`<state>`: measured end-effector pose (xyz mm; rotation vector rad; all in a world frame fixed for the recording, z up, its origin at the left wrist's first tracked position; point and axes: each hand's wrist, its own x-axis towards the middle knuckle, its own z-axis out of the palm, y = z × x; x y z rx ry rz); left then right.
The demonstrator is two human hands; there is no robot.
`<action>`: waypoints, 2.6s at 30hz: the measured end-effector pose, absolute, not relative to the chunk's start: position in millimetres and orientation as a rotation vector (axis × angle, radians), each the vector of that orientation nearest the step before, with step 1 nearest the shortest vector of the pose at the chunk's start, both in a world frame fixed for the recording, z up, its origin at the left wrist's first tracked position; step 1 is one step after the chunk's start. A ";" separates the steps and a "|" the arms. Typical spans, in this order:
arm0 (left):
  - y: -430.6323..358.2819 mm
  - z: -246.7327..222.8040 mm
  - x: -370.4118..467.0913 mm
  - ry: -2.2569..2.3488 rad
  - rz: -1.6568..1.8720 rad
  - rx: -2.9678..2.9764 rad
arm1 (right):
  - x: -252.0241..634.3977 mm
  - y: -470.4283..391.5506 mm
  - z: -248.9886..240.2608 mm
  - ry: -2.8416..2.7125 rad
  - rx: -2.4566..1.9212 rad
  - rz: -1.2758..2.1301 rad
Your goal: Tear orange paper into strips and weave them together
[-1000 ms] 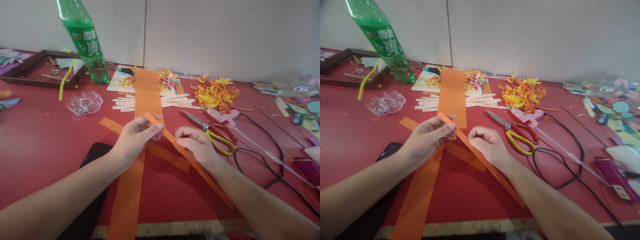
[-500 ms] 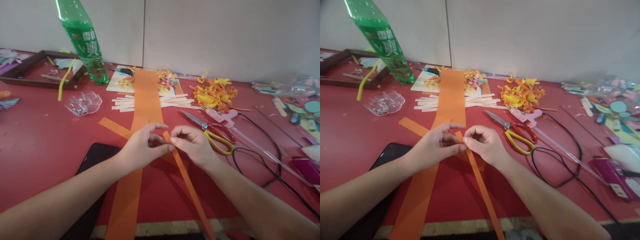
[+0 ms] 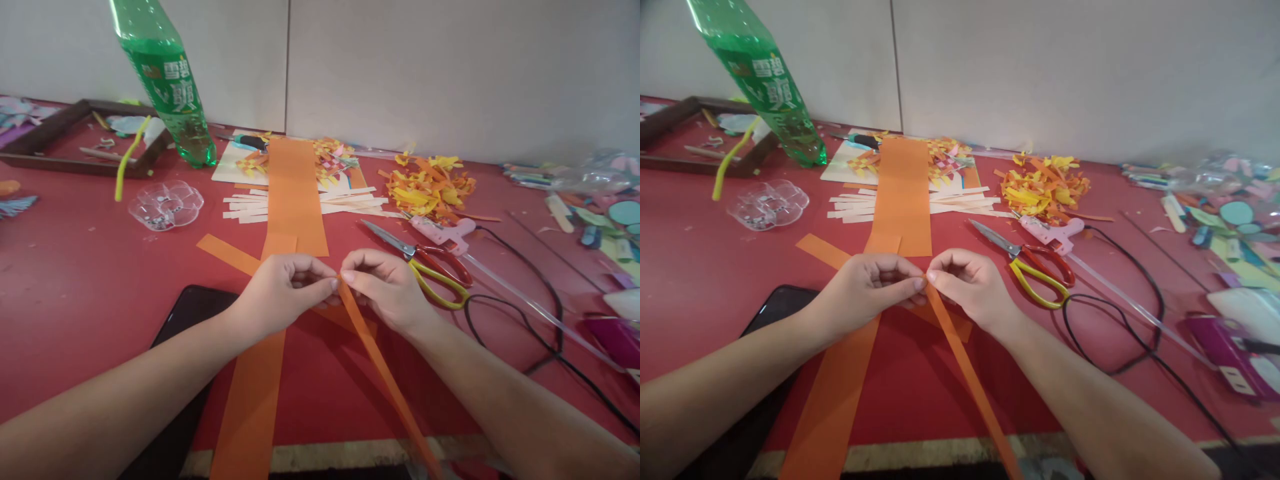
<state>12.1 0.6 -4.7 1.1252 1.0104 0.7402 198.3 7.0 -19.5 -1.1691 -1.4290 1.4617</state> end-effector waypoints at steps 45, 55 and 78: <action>14.0 -5.9 9.4 1.147 1.319 0.813 | 189.6 5.3 -11.1 -1.494 -1.290 1.437; 6.4 -7.4 11.7 1.029 0.694 0.960 | 190.7 5.2 -13.2 -1.509 -1.236 1.358; 6.1 -3.8 11.9 1.071 0.686 1.034 | 189.7 3.6 -13.0 -1.469 -1.223 1.401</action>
